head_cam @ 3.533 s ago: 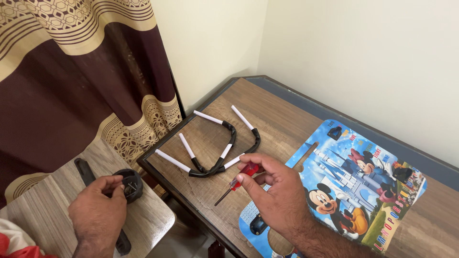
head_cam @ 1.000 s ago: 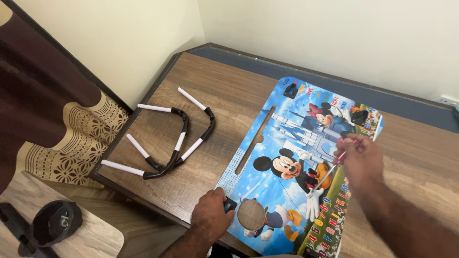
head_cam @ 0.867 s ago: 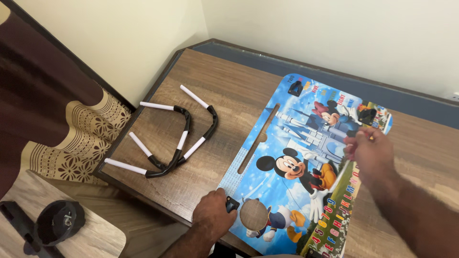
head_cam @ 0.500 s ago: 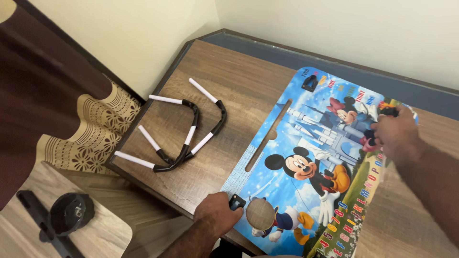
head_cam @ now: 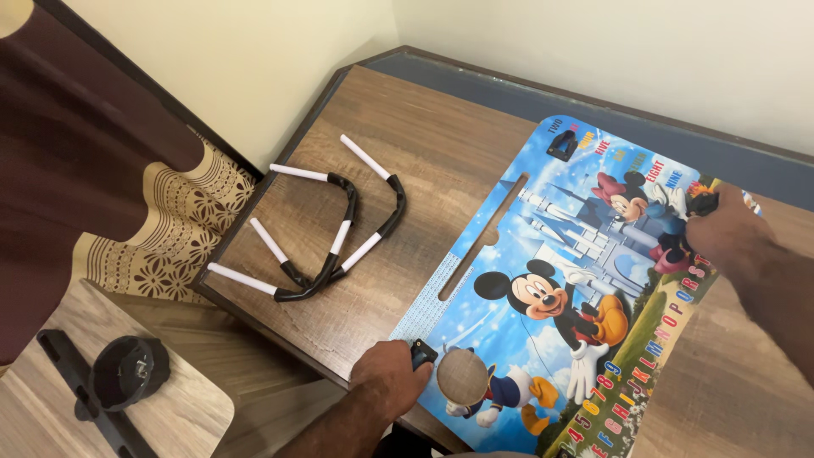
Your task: The person assembles a small black plastic bracket onto a colorful children's play mat using a red-handled screwdriver. They repeatedly insert and tighten screws into the bracket, reposition the mat, and continue securing the bracket in place.
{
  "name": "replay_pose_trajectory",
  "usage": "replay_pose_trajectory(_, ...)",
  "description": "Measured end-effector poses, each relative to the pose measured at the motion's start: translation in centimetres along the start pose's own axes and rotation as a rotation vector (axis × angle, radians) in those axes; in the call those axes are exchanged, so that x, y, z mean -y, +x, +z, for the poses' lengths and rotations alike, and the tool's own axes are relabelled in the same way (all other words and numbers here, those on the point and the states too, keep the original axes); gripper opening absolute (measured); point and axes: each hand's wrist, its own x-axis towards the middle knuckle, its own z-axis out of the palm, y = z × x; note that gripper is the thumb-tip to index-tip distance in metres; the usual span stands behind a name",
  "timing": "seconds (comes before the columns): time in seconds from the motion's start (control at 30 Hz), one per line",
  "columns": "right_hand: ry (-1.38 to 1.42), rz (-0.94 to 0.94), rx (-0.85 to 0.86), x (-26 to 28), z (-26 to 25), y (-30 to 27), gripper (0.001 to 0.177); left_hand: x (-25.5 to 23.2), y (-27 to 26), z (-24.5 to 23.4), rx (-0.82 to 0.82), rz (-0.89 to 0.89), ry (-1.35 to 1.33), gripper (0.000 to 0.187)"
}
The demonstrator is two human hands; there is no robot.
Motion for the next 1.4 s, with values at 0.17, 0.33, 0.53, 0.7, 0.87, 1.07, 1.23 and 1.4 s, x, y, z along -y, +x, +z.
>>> replay_pose_trajectory(0.17,0.021,0.003,-0.039,-3.1,0.6,0.6,0.076,-0.7,1.3,-0.6,-0.036,-0.005,-0.032,0.046)
replay_pose_trajectory(0.33,-0.017,0.067,-0.040,-6.3,0.9,0.4,0.084,-1.6,3.2,-1.4,-0.167,-0.003,-0.096,0.046)
replay_pose_trajectory(0.53,0.008,0.181,-0.043,-9.3,0.7,-1.9,0.083,-3.3,5.9,-2.4,-0.302,-0.005,-0.195,0.047)
replay_pose_trajectory(0.7,0.098,0.262,-0.011,-9.9,0.0,-4.7,0.081,-5.0,6.6,-3.6,-0.207,-0.054,-0.220,0.050)
replay_pose_trajectory(0.87,0.163,0.285,-0.033,-8.7,-0.9,-8.4,0.071,-6.1,5.3,-3.8,-0.160,-0.051,-0.246,0.054)
replay_pose_trajectory(1.07,0.340,0.405,0.082,-5.9,-2.9,-12.7,0.065,-7.0,5.0,-2.4,-0.202,0.043,-0.348,0.060)
replay_pose_trajectory(1.23,0.317,0.458,0.071,-7.2,-1.9,-14.0,0.062,-7.0,6.5,0.9,-0.257,0.235,-0.482,0.075)
replay_pose_trajectory(1.4,0.122,0.414,-0.016,-10.5,0.5,-16.2,0.065,-4.7,7.7,0.4,-0.052,0.197,-0.917,0.074)
